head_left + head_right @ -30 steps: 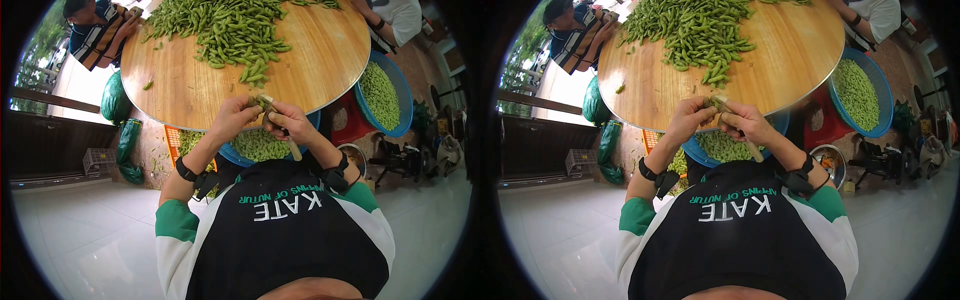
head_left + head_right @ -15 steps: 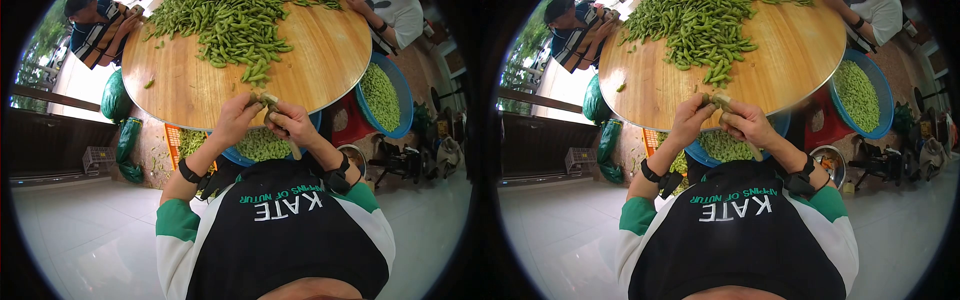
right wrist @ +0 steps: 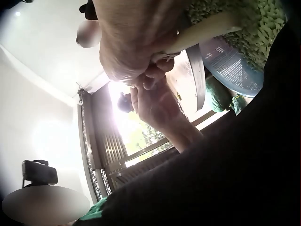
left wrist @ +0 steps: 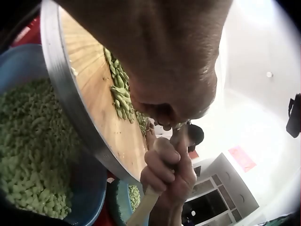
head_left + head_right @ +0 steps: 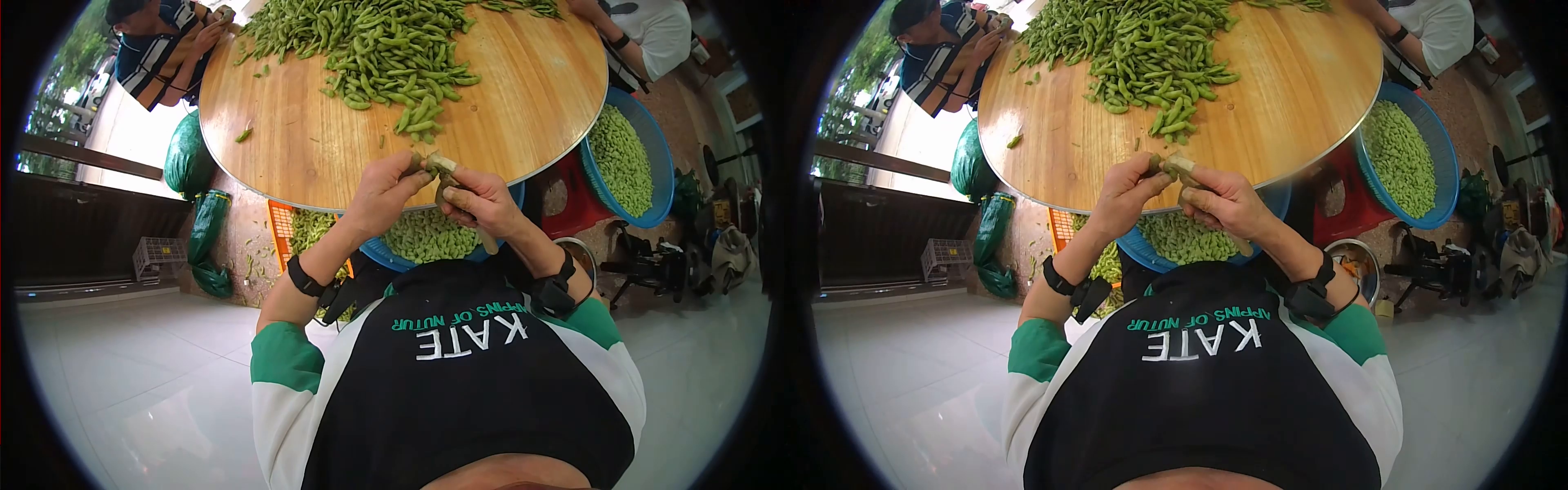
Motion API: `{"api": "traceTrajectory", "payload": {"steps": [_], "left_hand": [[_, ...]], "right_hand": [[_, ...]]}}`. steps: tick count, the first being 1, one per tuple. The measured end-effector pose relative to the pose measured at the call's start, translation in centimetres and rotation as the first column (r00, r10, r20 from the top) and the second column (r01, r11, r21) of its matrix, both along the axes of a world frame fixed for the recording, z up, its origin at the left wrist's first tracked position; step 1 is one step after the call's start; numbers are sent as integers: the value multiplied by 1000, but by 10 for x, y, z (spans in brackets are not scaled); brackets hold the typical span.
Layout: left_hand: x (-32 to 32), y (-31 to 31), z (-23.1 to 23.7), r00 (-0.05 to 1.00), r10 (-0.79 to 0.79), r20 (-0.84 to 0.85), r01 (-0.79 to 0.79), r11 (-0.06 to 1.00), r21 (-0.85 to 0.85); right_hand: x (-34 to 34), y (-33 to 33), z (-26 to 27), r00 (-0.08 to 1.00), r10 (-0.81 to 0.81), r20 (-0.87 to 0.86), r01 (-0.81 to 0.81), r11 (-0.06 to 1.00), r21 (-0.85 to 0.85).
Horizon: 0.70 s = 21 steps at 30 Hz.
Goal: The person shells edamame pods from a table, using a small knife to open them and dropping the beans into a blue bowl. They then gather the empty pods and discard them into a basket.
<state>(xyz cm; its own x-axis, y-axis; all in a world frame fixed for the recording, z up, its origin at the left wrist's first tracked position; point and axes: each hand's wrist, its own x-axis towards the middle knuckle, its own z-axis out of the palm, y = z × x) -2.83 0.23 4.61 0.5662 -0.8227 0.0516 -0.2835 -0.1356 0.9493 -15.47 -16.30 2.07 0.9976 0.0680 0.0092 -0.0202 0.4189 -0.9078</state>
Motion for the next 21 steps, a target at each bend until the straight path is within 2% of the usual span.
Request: {"api": "traceTrajectory", "payload": {"steps": [2,4,5,7,8,10,11,13,15,17,19,21], "left_hand": [[1,1,4,999,-22,-24,22,1000,18],[0,1,7,988,-73,-136,73,997,-5],[1,0,6,988,-70,-136,70,998,-5],[5,-2,2,924,-121,-362,92,991,-97],[6,-2,-1,925,-121,-361,91,991,-97],[5,-4,-2,888,-148,-435,108,988,-115],[5,-4,-2,888,-150,-435,109,987,-116],[3,-2,6,954,-104,-281,93,994,-51],[3,-1,4,959,-97,-268,89,995,-43],[3,-3,5,964,-102,-246,95,995,-41],[-1,0,9,988,-59,-145,69,996,64],[-3,1,13,992,-58,-112,68,993,94]], "right_hand": [[1,-2,0,999,-21,25,23,996,-90],[-1,-5,2,1000,3,3,-3,995,-102],[-2,-6,4,999,29,-18,-31,993,-112],[-4,-5,7,999,52,-12,-53,997,-56],[-5,-5,8,998,70,-6,-70,998,-2],[-4,-6,3,998,68,3,-68,997,-38],[-4,-7,2,997,70,11,-69,995,-74],[-7,-6,8,997,77,8,-77,996,-51],[-9,-4,8,996,85,0,-85,996,-25],[-7,-5,8,999,29,-26,-32,993,-115],[-7,-4,8,1000,6,-30,-10,991,-133],[-8,-1,7,999,-15,-39,9,989,-148]]}}
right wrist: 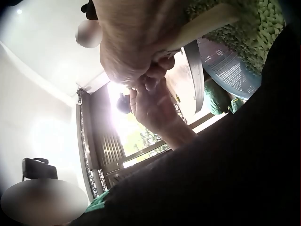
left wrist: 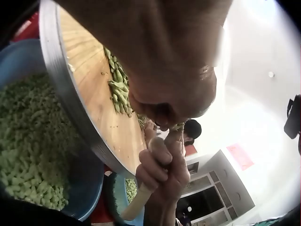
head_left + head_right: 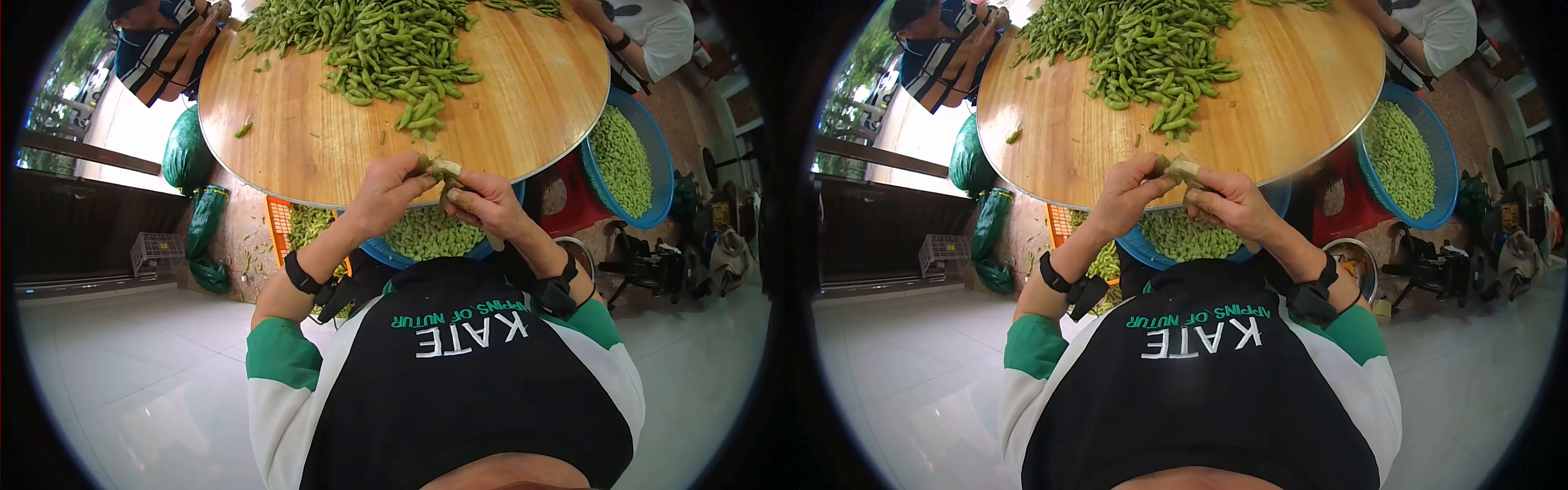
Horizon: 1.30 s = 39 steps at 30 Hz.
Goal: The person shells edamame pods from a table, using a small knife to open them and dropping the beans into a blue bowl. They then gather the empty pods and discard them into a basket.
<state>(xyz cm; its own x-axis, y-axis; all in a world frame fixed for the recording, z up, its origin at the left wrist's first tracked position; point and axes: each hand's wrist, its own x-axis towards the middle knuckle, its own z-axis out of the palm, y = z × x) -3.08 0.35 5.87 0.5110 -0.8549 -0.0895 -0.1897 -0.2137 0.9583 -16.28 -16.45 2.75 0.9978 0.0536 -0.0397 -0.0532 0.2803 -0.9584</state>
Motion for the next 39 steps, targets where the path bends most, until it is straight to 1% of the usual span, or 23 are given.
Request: {"api": "traceTrajectory", "payload": {"steps": [2,4,5,7,9,10,11,12,13,14,15,17,20,21,22,23,27,29,31,32,34,37,39], "left_hand": [[3,-1,-3,999,-3,38,3,1000,22],[10,-1,-11,961,-123,-248,90,986,-144],[11,-1,-15,961,-125,-248,91,986,-143],[10,-2,-17,800,-210,-562,99,970,-222],[10,-2,-20,748,-203,-632,75,972,-223],[10,-2,-22,689,-198,-697,55,974,-221],[11,-2,-25,687,-198,-699,56,974,-221],[11,-3,-26,790,-186,-585,81,976,-201],[11,-4,-26,873,-174,-455,103,979,-177],[10,-5,-26,873,-174,-455,103,979,-177],[7,-6,-23,888,-156,-433,100,984,-150],[2,-6,-17,900,-140,-413,98,988,-122],[-1,-5,-14,951,-110,-289,83,991,-106],[0,-4,-16,975,-126,-184,115,991,-70],[0,-3,-17,986,-145,-78,143,989,-32],[-1,-3,-17,986,-145,-81,143,989,-31],[-5,-5,-10,988,-112,103,114,993,-12],[-7,-7,-11,982,-91,166,91,996,5],[-9,-7,-12,898,-78,433,105,994,-40],[-9,-7,-13,898,-77,433,105,994,-41],[-9,-9,-18,816,-6,577,90,989,-116],[-11,-11,-20,756,35,653,100,981,-168],[-12,-10,-18,789,13,614,105,982,-156]], "right_hand": [[1,0,-3,1000,-11,20,11,1000,29],[3,-7,-5,999,47,3,-47,996,75],[3,-9,-6,994,104,-12,-102,987,123],[3,-8,-7,995,100,4,-100,991,88],[5,-7,-12,995,101,20,-102,993,55],[9,-5,-19,972,48,228,-14,989,-145],[10,-3,-23,902,35,431,114,942,-316],[7,-3,-19,903,33,428,115,942,-316],[2,-3,-13,964,-27,266,65,989,-134],[1,-3,-9,995,-50,88,45,997,59],[2,-3,-9,995,-49,86,44,997,60],[5,0,-9,994,-101,-51,109,978,181],[7,4,-5,990,-128,-62,135,980,148],[7,4,-6,990,-128,-65,136,979,151],[6,2,-7,991,-84,-101,108,961,257],[6,1,-7,991,-38,-131,83,929,360],[8,2,-6,989,-36,-146,82,943,321],[10,1,-6,989,-81,-120,105,972,208],[9,3,-2,986,-89,-141,118,971,209],[10,3,0,982,-96,-161,128,970,205],[12,5,-8,984,-135,-113,151,977,152],[17,5,-15,982,-174,-79,183,974,135],[14,0,-17,977,-191,-97,204,967,151]]}}
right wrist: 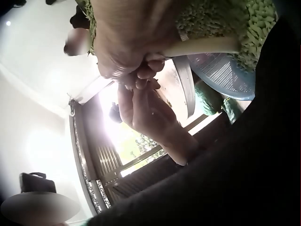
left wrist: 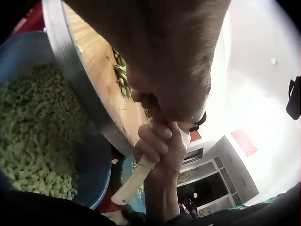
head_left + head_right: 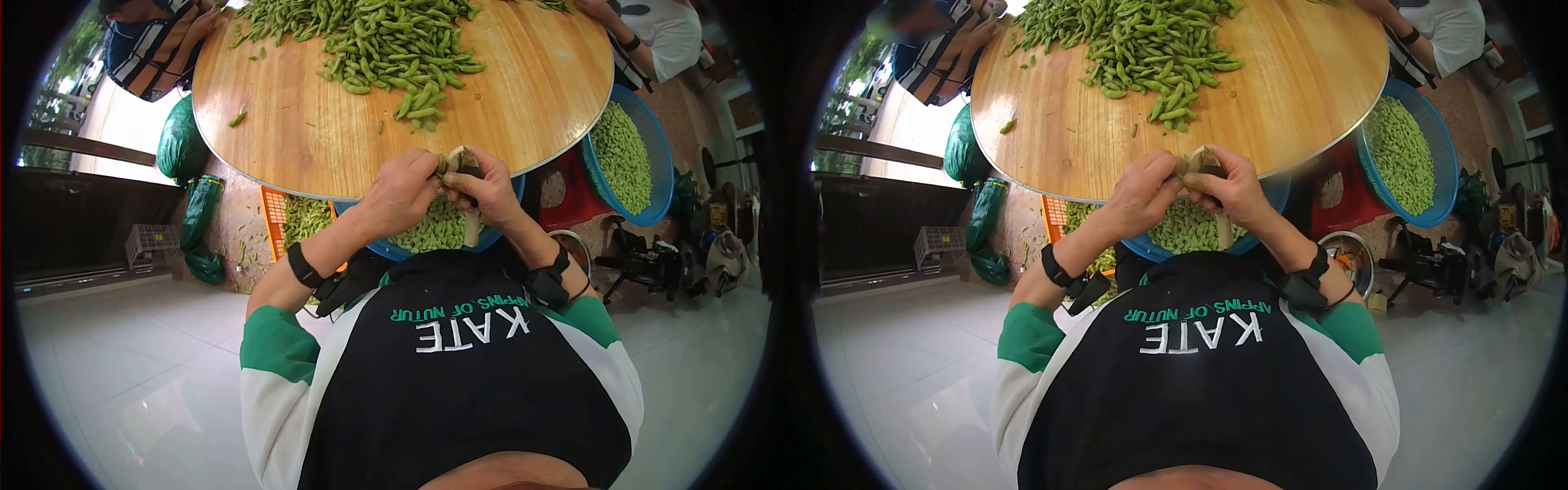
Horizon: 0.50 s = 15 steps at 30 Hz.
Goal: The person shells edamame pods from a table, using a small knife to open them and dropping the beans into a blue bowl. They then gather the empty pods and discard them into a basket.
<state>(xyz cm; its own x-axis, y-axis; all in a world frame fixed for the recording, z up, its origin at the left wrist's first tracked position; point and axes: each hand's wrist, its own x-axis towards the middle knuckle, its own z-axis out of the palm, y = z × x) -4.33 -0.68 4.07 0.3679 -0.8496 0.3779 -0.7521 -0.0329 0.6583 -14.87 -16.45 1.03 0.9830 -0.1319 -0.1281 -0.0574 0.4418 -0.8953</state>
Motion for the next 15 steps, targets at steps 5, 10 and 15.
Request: {"api": "traceTrajectory", "payload": {"steps": [5,10,15], "left_hand": [[9,8,6,927,21,-375,99,949,298],[8,5,-8,614,20,-789,115,987,114],[3,3,-12,514,-24,-857,106,994,36]], "right_hand": [[-8,3,0,999,21,43,-11,973,-229],[-9,-1,4,998,65,24,-59,977,-204],[-12,-5,8,996,78,52,-66,977,-201]]}}
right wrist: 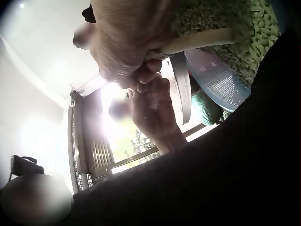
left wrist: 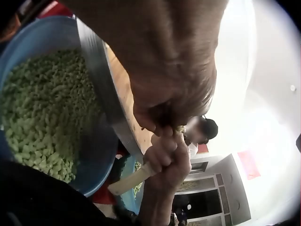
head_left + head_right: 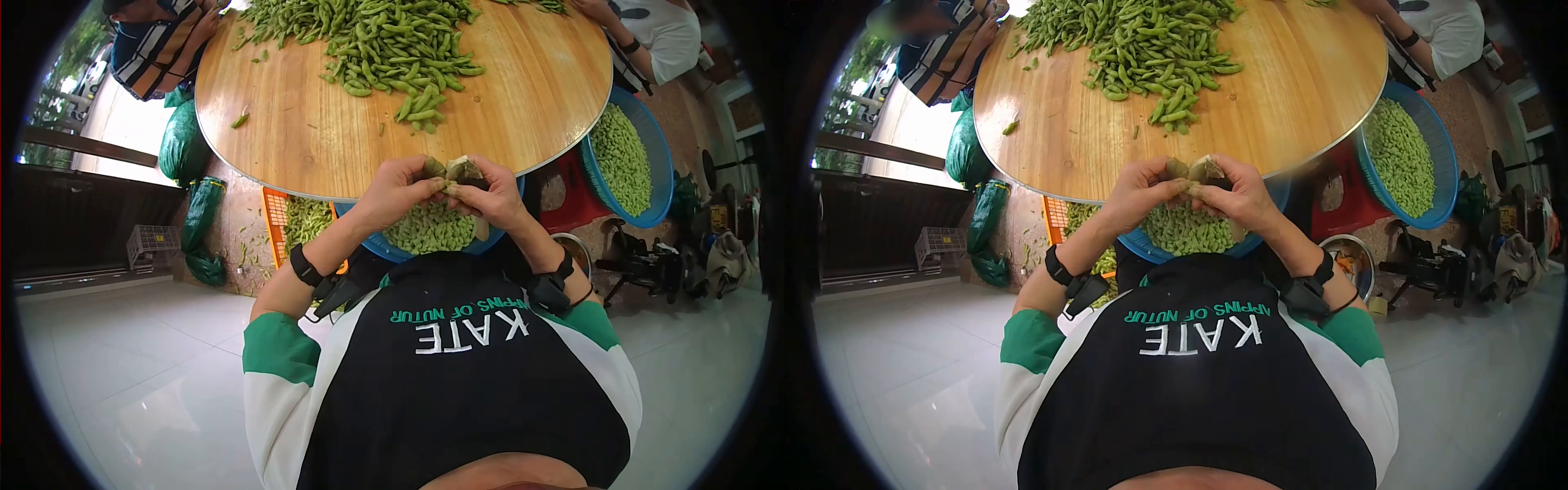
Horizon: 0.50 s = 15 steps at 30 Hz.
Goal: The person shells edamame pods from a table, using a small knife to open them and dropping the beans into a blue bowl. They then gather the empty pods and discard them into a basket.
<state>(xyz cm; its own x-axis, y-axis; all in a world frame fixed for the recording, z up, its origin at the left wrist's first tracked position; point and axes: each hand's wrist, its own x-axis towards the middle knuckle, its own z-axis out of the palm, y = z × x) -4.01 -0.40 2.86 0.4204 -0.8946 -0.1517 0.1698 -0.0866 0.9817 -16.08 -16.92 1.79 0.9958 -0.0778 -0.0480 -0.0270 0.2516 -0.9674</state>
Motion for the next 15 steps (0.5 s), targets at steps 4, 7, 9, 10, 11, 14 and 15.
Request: {"api": "traceTrajectory", "payload": {"steps": [4,7,9,10,11,14,15], "left_hand": [[2,0,-5,999,10,-44,-9,1000,20],[2,1,-3,996,-9,-90,10,1000,11],[0,1,2,995,-11,-104,13,1000,12],[-1,0,5,993,-15,-114,16,1000,11],[-1,-1,7,994,-13,-111,14,1000,8],[-3,0,11,998,-52,-43,53,998,36],[-4,-1,10,998,-40,-46,41,999,34]], "right_hand": [[1,-3,-1,1000,10,-30,-8,999,46],[1,-3,-4,999,25,-32,-23,999,47],[0,-4,-4,999,39,-30,-38,999,15],[1,-7,-2,997,75,-33,-73,996,43],[2,-10,-1,993,110,-33,-108,992,69],[3,-18,-2,982,176,-63,-165,975,150],[3,-18,-2,982,180,-65,-169,974,152]]}}
